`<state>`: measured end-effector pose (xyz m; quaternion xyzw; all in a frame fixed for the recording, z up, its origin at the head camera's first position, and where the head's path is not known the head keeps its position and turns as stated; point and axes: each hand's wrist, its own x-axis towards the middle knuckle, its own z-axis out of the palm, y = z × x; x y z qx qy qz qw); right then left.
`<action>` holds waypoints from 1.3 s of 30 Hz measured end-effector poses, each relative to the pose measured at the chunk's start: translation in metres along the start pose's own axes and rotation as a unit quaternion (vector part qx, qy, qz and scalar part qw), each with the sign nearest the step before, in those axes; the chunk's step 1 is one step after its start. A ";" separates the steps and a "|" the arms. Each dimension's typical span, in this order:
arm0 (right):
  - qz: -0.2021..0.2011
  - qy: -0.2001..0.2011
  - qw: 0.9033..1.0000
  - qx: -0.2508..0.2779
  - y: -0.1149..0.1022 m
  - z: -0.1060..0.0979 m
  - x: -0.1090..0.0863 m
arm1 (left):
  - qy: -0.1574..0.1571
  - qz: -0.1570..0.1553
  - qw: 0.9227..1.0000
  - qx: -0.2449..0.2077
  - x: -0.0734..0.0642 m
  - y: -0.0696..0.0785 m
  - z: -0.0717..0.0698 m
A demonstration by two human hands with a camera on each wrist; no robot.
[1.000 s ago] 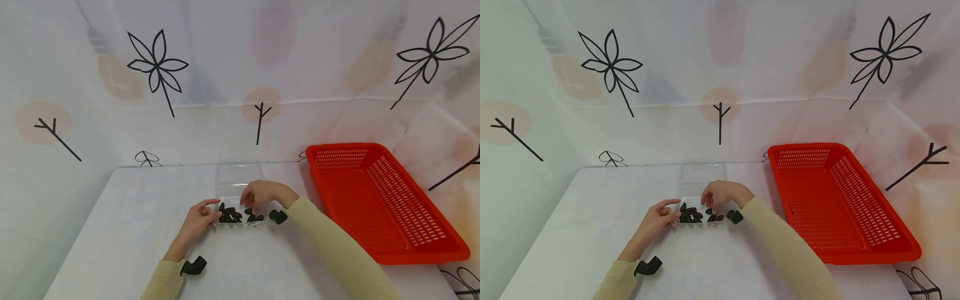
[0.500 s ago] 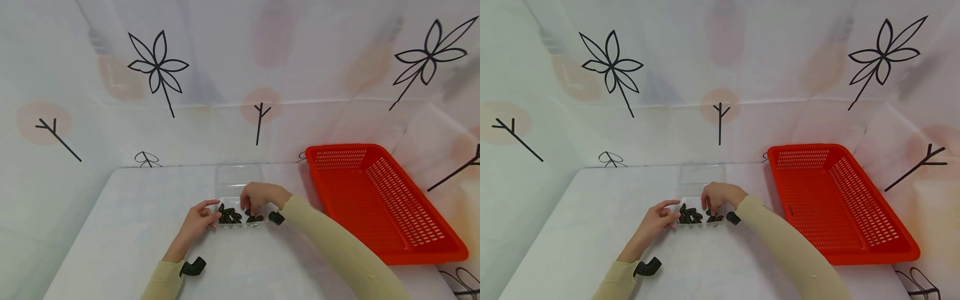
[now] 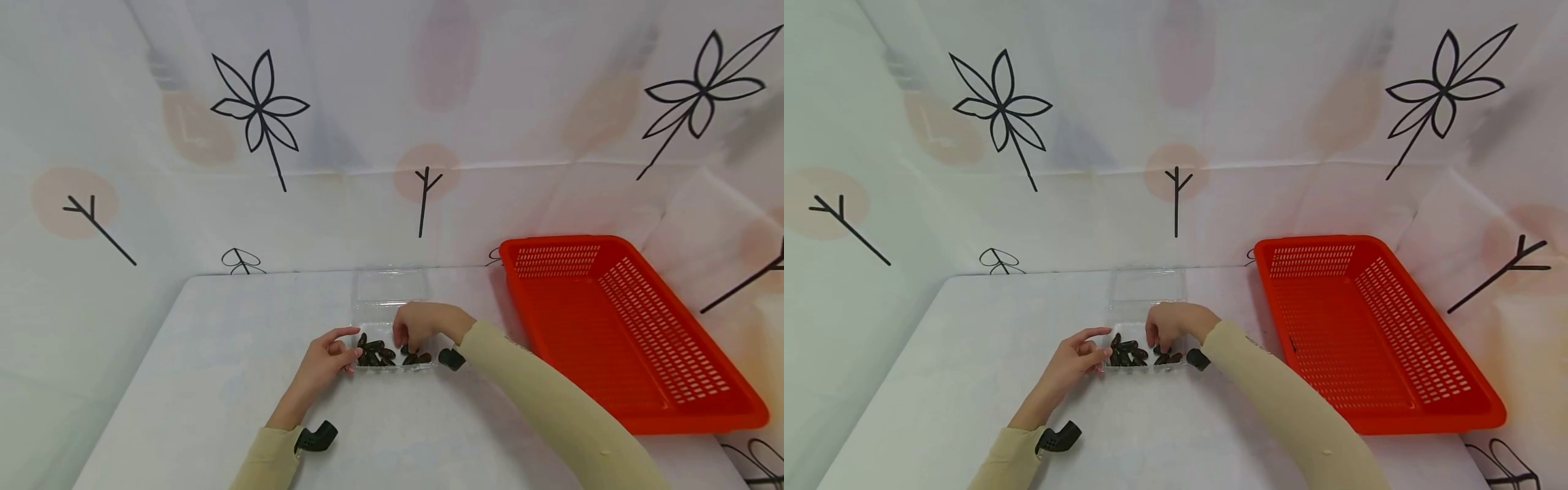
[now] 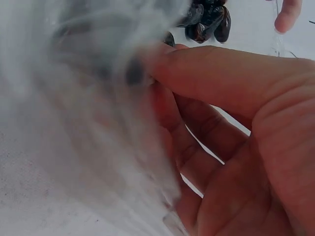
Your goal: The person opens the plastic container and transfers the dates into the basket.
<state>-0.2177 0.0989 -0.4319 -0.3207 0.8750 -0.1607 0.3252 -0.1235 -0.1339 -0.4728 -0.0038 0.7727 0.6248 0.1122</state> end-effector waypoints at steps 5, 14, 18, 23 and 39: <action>-0.006 -0.009 1.000 -0.003 0.001 0.000 0.001 | 0.007 0.005 1.000 0.002 0.004 -0.010 0.001; -0.010 -0.014 1.000 0.005 0.000 0.000 -0.001 | 0.003 0.009 1.000 0.007 0.003 -0.013 0.001; -0.023 -0.008 0.999 0.024 0.000 -0.004 -0.003 | 0.002 0.009 1.000 0.004 0.004 -0.015 0.002; -0.043 0.014 0.998 0.044 0.001 -0.010 -0.004 | 0.001 0.013 1.000 -0.003 0.004 -0.013 0.002; -0.067 0.106 0.985 0.118 0.005 -0.030 -0.028 | -0.001 0.012 1.000 -0.001 0.004 -0.015 0.003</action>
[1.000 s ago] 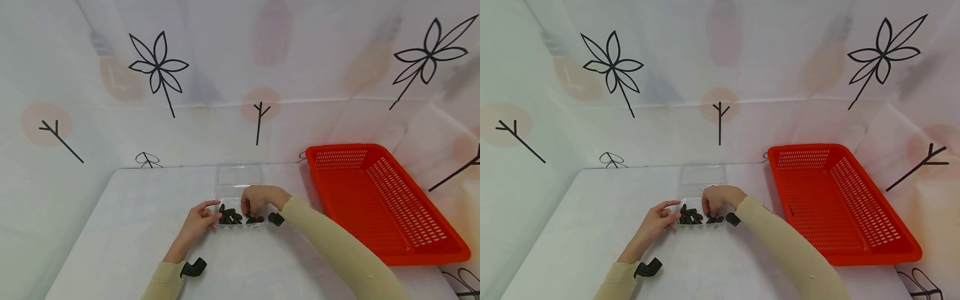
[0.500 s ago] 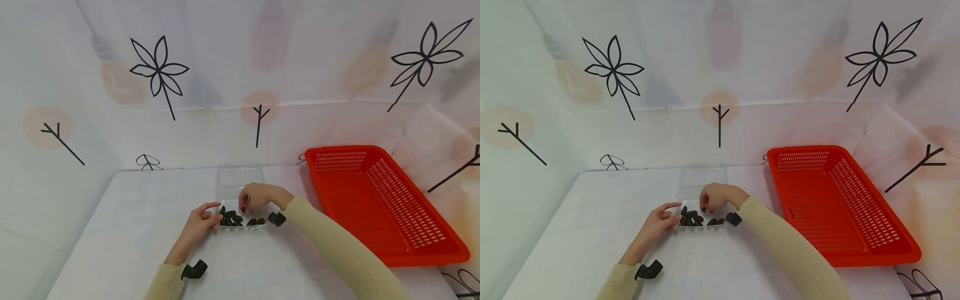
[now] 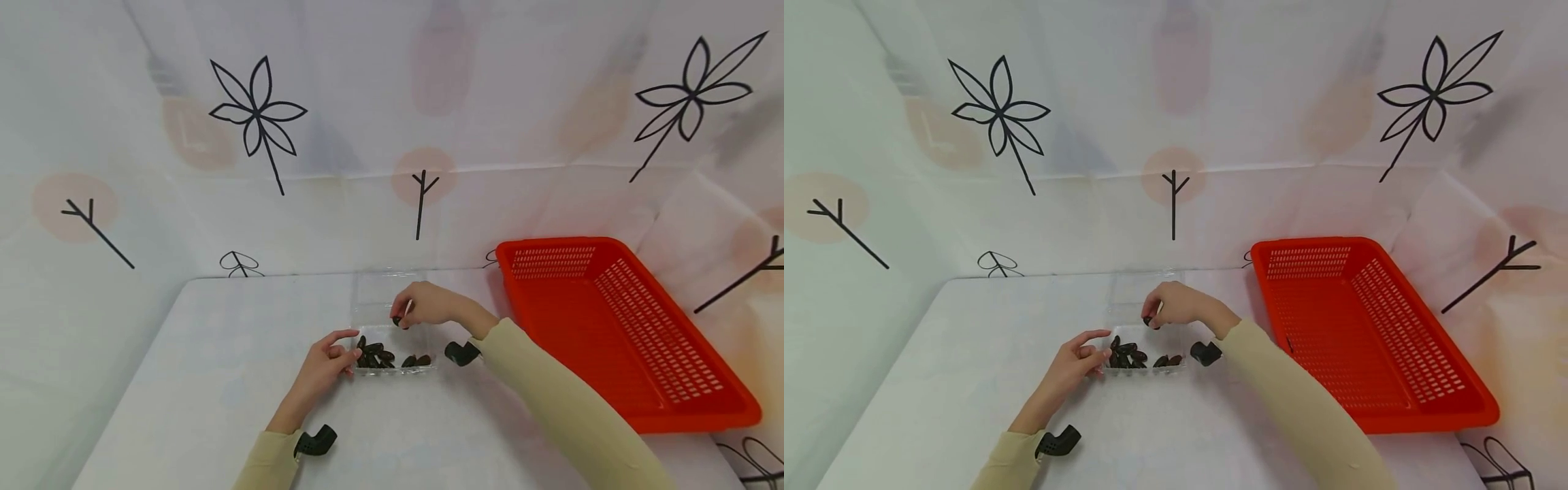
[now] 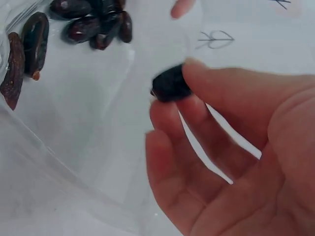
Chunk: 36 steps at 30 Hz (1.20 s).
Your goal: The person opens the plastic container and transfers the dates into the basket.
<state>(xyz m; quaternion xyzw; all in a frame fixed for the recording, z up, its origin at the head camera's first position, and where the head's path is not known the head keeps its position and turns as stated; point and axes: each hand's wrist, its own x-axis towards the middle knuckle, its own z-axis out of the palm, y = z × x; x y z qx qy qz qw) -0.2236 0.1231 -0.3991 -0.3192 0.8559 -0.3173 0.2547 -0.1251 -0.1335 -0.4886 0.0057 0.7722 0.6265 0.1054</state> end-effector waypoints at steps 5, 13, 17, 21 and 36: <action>0.020 0.051 0.998 0.029 -0.002 -0.011 -0.014 | -0.016 0.002 1.000 -0.005 0.001 -0.001 -0.002; 0.043 0.111 0.988 0.099 -0.003 -0.033 -0.047 | -0.038 -0.006 0.999 -0.012 0.000 -0.003 -0.011; 0.047 0.147 0.984 0.095 0.000 -0.046 -0.072 | -0.056 -0.005 0.998 -0.007 -0.001 -0.004 -0.015; 0.061 0.191 0.975 0.094 0.010 -0.057 -0.104 | -0.076 0.003 0.997 -0.012 0.001 -0.008 -0.018; 0.140 0.248 0.957 0.063 0.074 -0.069 -0.197 | -0.093 0.008 0.995 -0.045 0.003 -0.012 -0.016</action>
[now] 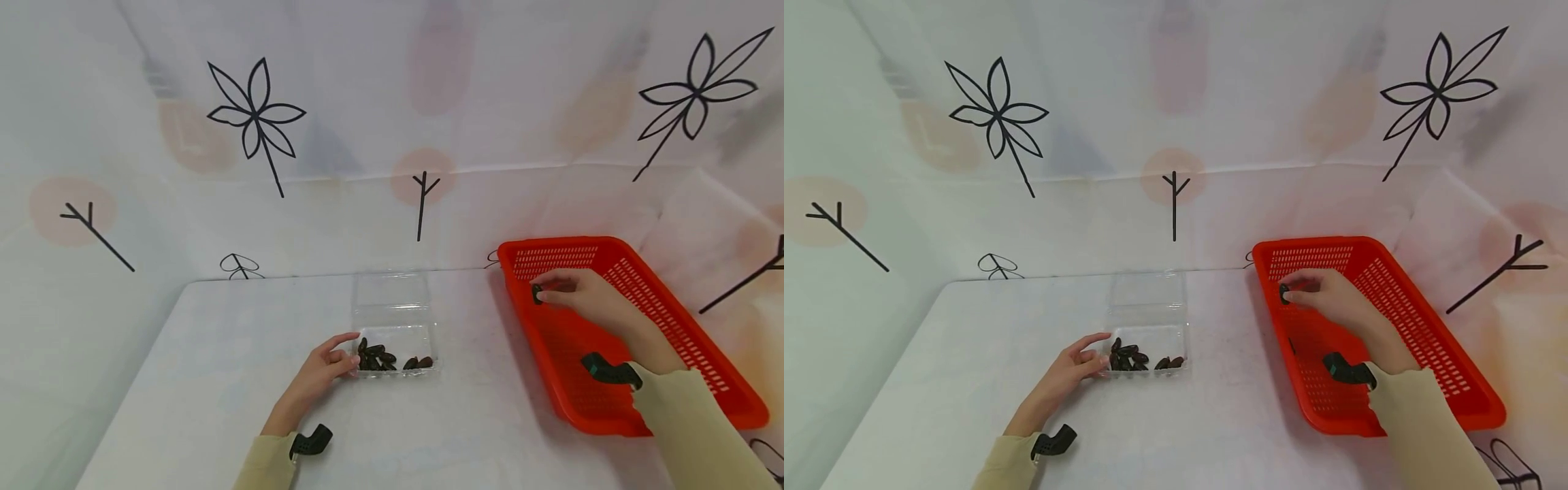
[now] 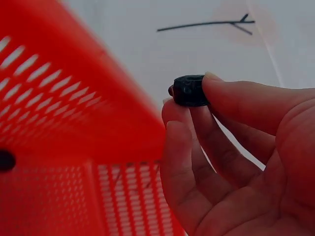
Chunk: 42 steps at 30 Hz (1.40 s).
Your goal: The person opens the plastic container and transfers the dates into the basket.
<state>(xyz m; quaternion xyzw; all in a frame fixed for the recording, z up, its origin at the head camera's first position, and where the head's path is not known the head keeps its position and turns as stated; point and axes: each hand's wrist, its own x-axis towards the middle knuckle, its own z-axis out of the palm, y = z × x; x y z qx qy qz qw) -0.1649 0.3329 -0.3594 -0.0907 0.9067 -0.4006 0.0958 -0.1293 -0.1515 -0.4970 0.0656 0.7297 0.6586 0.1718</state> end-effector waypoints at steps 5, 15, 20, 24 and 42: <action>0.014 -0.026 0.999 -0.016 0.025 -0.004 -0.007 | 0.004 -0.002 1.000 -0.002 0.000 -0.001 0.000; 0.041 -0.062 0.997 0.021 0.062 -0.006 -0.012 | 0.006 -0.002 1.000 -0.001 -0.001 0.001 0.001; 0.048 -0.101 0.993 0.047 0.065 -0.009 -0.017 | -0.008 0.011 1.000 -0.009 0.001 0.002 0.003; 0.051 -0.097 0.993 0.033 0.064 -0.013 -0.023 | -0.016 0.013 1.000 -0.014 0.002 0.003 0.006; 0.001 -0.033 0.999 0.034 0.042 -0.010 -0.023 | -0.005 0.016 1.000 -0.012 0.000 0.002 0.002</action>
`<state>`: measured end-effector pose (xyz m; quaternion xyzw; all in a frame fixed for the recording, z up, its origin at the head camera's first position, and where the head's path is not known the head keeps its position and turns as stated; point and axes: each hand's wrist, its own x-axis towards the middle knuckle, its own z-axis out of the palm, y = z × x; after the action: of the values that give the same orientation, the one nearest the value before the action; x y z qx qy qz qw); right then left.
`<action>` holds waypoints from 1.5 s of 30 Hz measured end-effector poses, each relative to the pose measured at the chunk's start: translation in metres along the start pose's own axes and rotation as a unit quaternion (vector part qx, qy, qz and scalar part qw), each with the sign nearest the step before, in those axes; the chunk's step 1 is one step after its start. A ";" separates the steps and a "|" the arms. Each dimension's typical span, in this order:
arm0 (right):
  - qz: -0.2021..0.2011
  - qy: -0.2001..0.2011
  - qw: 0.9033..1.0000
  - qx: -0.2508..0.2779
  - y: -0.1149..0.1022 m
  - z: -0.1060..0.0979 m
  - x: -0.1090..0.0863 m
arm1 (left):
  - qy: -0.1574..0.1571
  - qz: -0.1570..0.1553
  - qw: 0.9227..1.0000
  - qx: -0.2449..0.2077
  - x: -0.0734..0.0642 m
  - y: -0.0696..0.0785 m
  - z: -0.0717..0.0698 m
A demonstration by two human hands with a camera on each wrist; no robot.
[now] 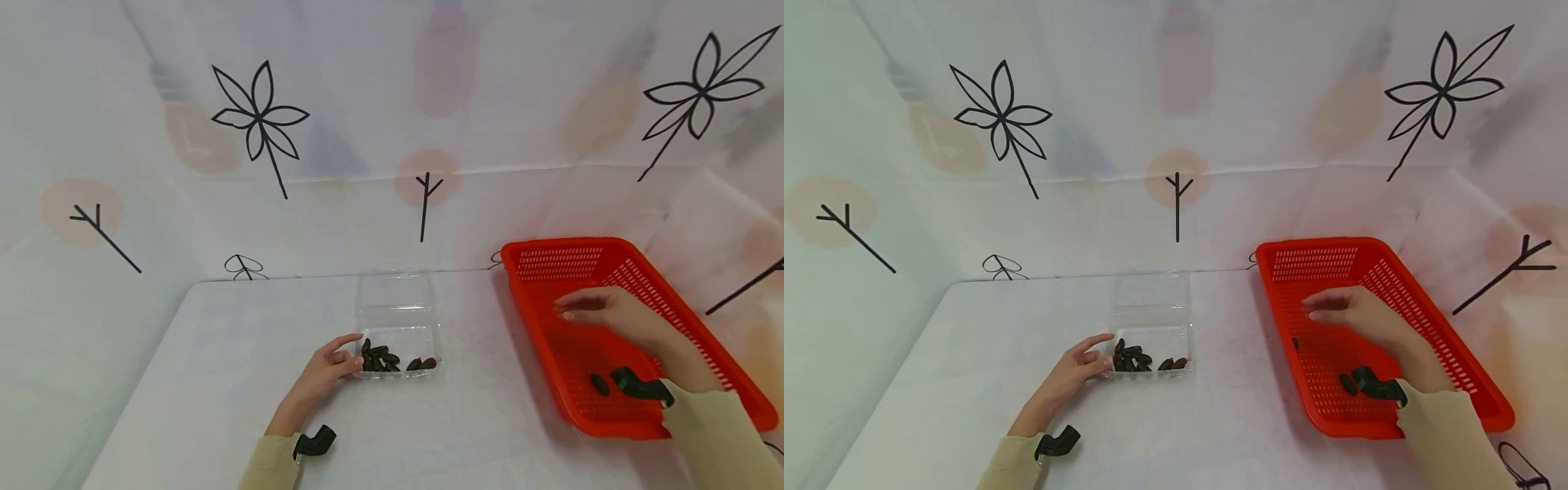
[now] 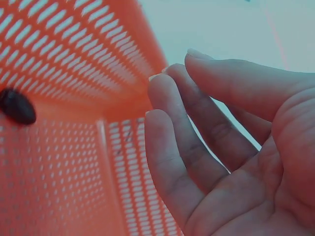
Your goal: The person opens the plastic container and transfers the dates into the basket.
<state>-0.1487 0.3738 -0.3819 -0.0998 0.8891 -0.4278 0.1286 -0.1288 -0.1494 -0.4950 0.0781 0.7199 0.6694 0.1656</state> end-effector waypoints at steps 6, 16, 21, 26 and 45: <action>-0.037 0.006 0.999 0.015 -0.021 0.012 0.000 | 0.001 -0.005 1.000 0.009 -0.001 0.002 -0.001; -0.063 0.006 0.998 -0.012 -0.063 0.048 0.004 | -0.008 -0.011 1.000 0.019 -0.001 0.006 -0.001; -0.073 -0.021 0.997 -0.007 -0.072 0.073 0.009 | -0.008 -0.013 1.000 0.018 -0.002 0.009 0.000; -0.097 -0.041 0.994 -0.018 -0.077 0.095 0.013 | 0.005 -0.026 0.999 0.038 -0.004 0.011 0.002; -0.160 -0.091 0.982 -0.044 -0.100 0.154 0.041 | 0.047 -0.043 0.996 0.066 -0.006 0.014 0.014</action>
<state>-0.1320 0.1874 -0.4014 -0.2846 0.8644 -0.3920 0.1345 -0.1202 -0.1369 -0.4807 0.0260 0.7724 0.6155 0.1544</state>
